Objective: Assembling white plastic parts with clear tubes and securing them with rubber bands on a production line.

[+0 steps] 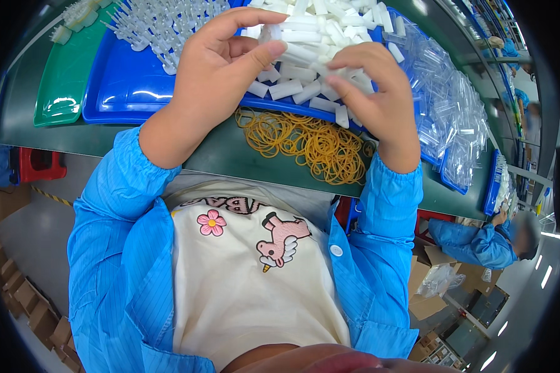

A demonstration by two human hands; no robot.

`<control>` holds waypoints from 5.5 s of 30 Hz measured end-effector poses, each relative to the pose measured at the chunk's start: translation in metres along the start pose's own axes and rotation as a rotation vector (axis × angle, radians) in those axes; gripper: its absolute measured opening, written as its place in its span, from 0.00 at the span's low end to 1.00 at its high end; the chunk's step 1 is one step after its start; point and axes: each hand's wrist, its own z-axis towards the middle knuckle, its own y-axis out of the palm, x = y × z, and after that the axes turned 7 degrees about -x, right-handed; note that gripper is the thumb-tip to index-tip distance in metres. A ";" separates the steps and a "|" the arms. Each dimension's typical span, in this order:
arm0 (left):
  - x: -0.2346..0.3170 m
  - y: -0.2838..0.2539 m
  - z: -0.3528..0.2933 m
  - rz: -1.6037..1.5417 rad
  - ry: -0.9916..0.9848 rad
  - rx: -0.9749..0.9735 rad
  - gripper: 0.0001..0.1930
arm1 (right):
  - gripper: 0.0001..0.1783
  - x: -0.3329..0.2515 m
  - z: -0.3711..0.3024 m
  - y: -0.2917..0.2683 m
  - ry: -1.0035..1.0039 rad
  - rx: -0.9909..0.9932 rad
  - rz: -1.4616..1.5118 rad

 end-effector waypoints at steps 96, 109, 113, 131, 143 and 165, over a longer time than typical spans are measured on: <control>0.010 0.010 0.008 -0.242 -0.128 0.037 0.18 | 0.16 0.011 0.001 0.020 0.133 0.093 -0.410; -0.005 0.003 0.004 -0.130 -0.035 -0.044 0.20 | 0.07 0.014 -0.004 0.017 0.205 0.393 0.149; -0.012 -0.003 0.003 -0.010 0.011 -0.046 0.17 | 0.07 0.007 -0.004 0.013 0.245 0.471 0.517; 0.023 0.008 0.008 -0.124 -0.236 0.013 0.24 | 0.15 0.002 -0.008 0.005 0.440 0.431 0.659; 0.000 0.001 -0.001 0.154 -0.026 -0.114 0.22 | 0.16 -0.001 -0.008 0.006 0.428 0.356 0.702; 0.010 0.013 0.006 -0.110 -0.015 -0.030 0.21 | 0.17 0.028 -0.027 -0.043 0.509 0.424 -0.357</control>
